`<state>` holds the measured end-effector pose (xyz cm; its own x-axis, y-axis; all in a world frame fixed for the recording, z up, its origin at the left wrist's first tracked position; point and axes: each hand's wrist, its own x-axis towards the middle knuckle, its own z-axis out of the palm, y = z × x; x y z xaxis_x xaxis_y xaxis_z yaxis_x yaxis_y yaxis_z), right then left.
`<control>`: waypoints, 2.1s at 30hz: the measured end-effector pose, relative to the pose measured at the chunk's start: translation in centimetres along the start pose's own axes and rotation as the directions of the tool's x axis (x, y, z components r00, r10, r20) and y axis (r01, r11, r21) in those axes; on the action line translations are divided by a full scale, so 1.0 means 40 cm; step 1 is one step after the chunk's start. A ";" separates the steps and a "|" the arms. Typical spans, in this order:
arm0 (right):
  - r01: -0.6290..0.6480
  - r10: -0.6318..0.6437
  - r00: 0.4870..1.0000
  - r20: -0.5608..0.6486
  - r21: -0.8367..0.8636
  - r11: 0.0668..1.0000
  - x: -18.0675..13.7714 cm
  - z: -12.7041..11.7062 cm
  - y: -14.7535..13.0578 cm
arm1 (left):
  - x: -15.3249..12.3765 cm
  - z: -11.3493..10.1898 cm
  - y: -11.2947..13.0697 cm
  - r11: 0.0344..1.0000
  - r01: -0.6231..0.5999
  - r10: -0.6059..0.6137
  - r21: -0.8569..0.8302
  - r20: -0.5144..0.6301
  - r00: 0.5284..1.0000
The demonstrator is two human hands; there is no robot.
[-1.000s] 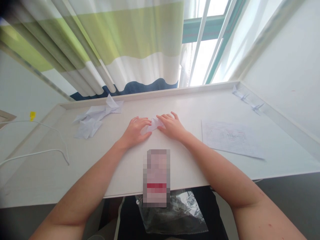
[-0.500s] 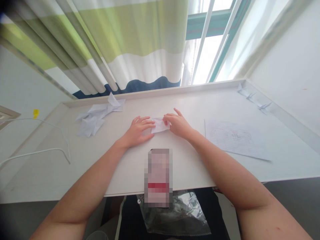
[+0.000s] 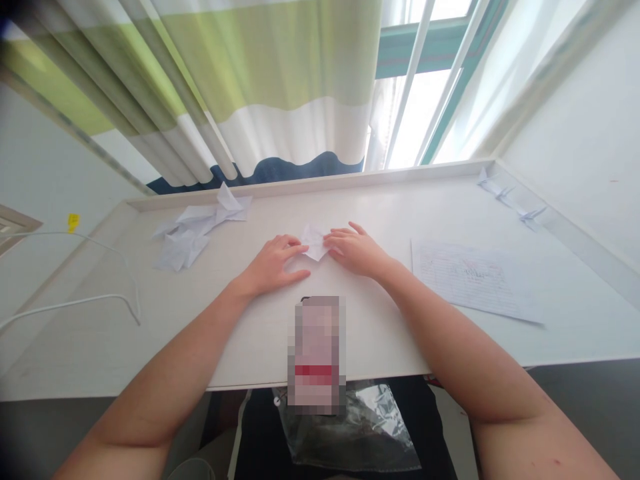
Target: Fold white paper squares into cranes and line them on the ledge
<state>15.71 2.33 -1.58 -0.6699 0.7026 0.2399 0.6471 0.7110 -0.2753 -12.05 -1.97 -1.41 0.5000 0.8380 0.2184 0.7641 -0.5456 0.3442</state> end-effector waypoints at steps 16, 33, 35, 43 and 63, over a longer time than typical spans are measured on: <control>-0.066 0.064 0.997 0.032 0.053 0.996 0.009 -0.007 -0.004 | 0.018 0.012 -0.027 0.987 0.112 -0.123 -0.112 -0.098 0.988; -0.107 0.104 0.994 0.029 0.153 0.982 0.006 -0.001 0.015 | 0.007 0.024 -0.041 0.977 0.156 -0.172 -0.148 -0.097 0.980; -0.076 0.072 0.997 0.027 0.173 0.982 0.002 0.000 0.023 | 0.004 0.023 -0.047 0.987 0.098 -0.113 -0.129 -0.110 0.987; 0.075 -0.066 0.989 -0.136 0.065 0.995 -0.001 -0.019 0.029 | 0.004 -0.007 -0.060 0.992 -0.087 0.107 0.093 -0.234 0.966; -0.147 0.168 0.984 -0.066 0.245 0.958 0.000 0.032 0.041 | 0.021 0.018 -0.031 0.964 0.243 -0.253 -0.107 -0.096 0.963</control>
<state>16.31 3.45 -3.23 -0.5260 0.8125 0.2512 0.6296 0.5706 -0.5273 -12.27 -0.58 -2.29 0.2487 0.9455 0.2103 0.8147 -0.3217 0.4825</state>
